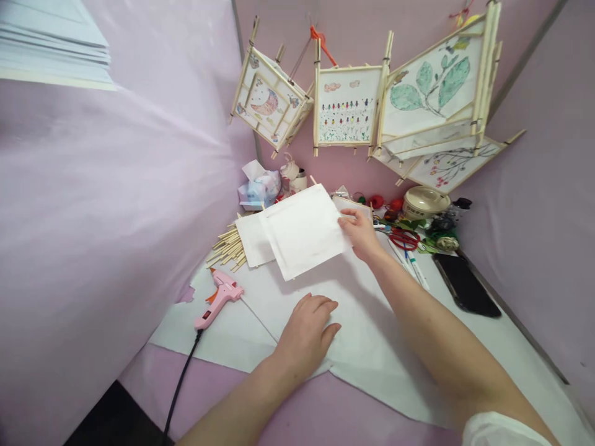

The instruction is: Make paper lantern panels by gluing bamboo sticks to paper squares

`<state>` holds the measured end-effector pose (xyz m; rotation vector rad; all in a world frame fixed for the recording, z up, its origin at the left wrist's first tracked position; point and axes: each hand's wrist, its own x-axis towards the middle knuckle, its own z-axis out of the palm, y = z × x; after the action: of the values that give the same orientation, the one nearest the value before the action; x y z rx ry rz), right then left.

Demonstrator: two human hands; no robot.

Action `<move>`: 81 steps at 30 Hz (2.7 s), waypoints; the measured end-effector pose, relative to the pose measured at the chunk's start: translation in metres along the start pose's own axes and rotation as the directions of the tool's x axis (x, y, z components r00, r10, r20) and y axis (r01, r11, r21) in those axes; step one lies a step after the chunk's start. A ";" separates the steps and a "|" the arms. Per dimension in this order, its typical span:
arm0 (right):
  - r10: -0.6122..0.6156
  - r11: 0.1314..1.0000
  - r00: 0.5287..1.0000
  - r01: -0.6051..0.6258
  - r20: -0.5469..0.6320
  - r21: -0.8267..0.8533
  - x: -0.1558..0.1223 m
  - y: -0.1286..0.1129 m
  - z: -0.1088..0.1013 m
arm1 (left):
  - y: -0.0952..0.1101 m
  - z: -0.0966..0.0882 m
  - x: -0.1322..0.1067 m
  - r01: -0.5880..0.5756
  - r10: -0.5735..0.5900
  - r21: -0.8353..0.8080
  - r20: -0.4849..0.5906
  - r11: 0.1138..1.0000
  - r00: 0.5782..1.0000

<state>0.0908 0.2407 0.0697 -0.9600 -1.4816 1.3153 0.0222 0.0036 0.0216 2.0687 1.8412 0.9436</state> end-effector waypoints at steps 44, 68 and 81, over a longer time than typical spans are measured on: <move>0.231 0.964 0.969 -0.240 -0.086 -0.111 -0.166 0.055 -0.154 | -0.008 -0.012 0.013 0.566 -0.546 -0.441 0.186 0.696 0.817; -0.078 0.621 0.943 0.299 0.322 -0.724 -0.106 0.053 -0.144 | -0.017 -0.003 0.007 0.146 -0.174 0.198 0.130 0.969 0.976; 0.320 0.619 0.869 0.111 0.378 -0.778 -0.146 0.026 -0.184 | -0.002 -0.004 0.013 0.161 -0.186 0.196 0.116 0.967 0.976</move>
<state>0.3085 0.1581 0.0290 -1.3331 -2.5657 0.9953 0.0181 0.0152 0.0272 1.9739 2.0659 0.5954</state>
